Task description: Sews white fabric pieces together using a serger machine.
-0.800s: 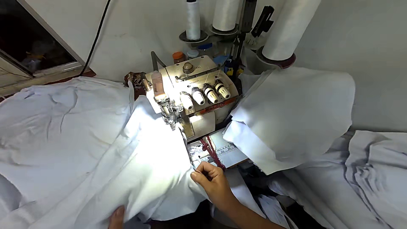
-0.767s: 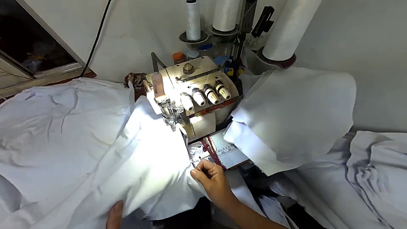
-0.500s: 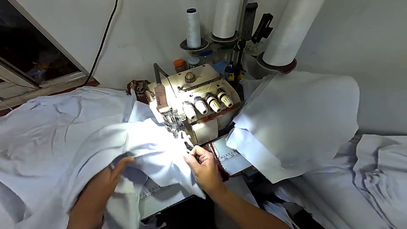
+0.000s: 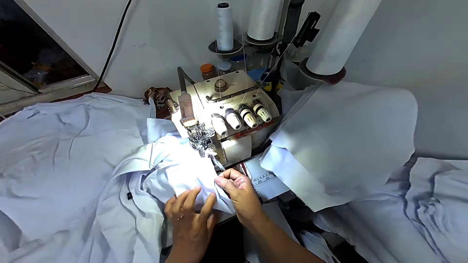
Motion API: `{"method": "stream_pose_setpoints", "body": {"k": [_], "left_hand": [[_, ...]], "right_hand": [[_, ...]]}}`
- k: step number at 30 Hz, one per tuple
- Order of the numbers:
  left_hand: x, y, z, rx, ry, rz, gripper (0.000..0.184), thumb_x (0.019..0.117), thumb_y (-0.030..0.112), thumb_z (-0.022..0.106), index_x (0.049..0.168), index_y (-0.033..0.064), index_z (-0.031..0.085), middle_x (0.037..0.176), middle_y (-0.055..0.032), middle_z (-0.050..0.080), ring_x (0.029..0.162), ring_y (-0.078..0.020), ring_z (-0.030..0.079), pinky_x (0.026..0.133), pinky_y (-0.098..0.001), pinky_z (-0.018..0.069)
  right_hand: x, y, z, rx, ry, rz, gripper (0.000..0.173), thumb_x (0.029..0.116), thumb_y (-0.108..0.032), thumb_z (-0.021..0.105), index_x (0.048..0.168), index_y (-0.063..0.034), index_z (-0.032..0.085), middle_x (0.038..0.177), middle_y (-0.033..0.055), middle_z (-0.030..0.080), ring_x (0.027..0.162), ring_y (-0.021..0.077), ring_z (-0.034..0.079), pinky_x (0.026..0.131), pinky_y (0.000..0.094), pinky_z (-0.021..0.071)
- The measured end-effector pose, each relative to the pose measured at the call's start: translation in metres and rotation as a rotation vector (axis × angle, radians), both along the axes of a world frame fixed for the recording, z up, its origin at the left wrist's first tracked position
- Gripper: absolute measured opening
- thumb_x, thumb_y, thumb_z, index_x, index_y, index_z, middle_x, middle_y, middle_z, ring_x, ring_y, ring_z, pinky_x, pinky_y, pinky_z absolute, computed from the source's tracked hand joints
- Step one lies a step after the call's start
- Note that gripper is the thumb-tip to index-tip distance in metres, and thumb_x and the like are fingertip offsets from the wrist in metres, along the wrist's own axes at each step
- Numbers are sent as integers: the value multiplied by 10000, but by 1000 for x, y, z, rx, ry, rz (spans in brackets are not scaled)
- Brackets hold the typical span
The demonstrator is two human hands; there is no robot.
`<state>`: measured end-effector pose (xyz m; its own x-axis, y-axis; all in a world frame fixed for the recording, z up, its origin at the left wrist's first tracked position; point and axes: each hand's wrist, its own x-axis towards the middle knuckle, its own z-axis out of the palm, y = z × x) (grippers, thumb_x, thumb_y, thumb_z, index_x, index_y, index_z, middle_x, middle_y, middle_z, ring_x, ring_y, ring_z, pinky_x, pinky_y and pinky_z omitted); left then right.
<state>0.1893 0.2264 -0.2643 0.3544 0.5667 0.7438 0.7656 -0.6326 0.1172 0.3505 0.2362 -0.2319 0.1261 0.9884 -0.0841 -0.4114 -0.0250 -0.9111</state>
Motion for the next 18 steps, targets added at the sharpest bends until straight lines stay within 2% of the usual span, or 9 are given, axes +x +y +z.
{"method": "stream_pose_setpoints", "body": {"k": [1, 3, 5, 8, 10, 12, 13, 15, 18], "left_hand": [[4, 2, -3, 33, 2, 14, 138, 993, 350, 591, 1081, 260, 648, 1169, -86, 569, 1147, -300, 498, 1023, -496, 300], [3, 2, 5, 18, -30, 8, 171, 1023, 304, 569, 931, 220, 686, 1058, -72, 603, 1052, -265, 508, 966, -465, 299], [-6, 1, 24, -73, -147, -65, 213, 1051, 303, 534, 938, 179, 664, 997, -36, 618, 1025, -190, 545, 965, -412, 336], [-24, 9, 57, -254, -377, -212, 151, 1035, 345, 574, 984, 220, 640, 1018, 91, 618, 1009, -15, 597, 891, -207, 500], [-28, 13, 68, -292, -247, -224, 213, 970, 410, 652, 1031, 206, 652, 1063, 39, 593, 1048, -88, 574, 915, -277, 484], [-16, 12, 59, -192, 22, -154, 340, 880, 425, 730, 1051, 132, 702, 1115, -144, 615, 1042, -338, 573, 910, -542, 421], [-9, 11, 47, -124, 137, -101, 350, 854, 399, 734, 1079, 132, 715, 1147, -192, 613, 1045, -411, 569, 905, -611, 394], [-1, 15, 17, 15, 253, 11, 248, 941, 306, 611, 1110, 152, 706, 1156, -199, 585, 1054, -423, 526, 920, -596, 336], [-3, 20, 1, 98, 152, 46, 172, 977, 178, 579, 960, 136, 745, 1057, -167, 646, 989, -367, 550, 905, -542, 331]], "right_hand": [[2, -2, 1, -11, 17, 15, 62, 968, -53, 659, 911, -30, 667, 694, 9, 594, 607, 36, 537, 594, 179, 460], [7, -5, 0, -30, 41, 23, 47, 963, -23, 649, 917, -20, 656, 665, 12, 570, 539, 25, 486, 517, 166, 409], [13, -7, -3, -33, -17, 14, 59, 970, -20, 637, 911, -23, 641, 645, 4, 547, 509, 23, 456, 492, 164, 385], [17, -9, -9, 66, -331, -92, 59, 972, -83, 636, 922, -53, 631, 672, -12, 539, 554, 43, 481, 533, 196, 408], [15, -11, -11, 153, -460, -153, 64, 970, -118, 627, 947, -59, 618, 780, 13, 579, 646, 71, 551, 582, 228, 474], [11, -11, -13, 196, -555, -164, 129, 957, -189, 679, 995, -76, 629, 868, 25, 609, 727, 101, 588, 632, 265, 509], [9, -11, -15, 205, -625, -172, 166, 940, -224, 709, 1004, -82, 653, 894, 27, 625, 776, 122, 606, 674, 301, 523], [3, -10, -21, 208, -759, -187, 149, 930, -247, 714, 974, -105, 705, 892, 26, 608, 826, 158, 600, 726, 362, 519], [1, -12, -27, 191, -759, -161, 121, 947, -200, 665, 910, -104, 729, 851, 21, 585, 785, 134, 583, 700, 320, 505]]}}
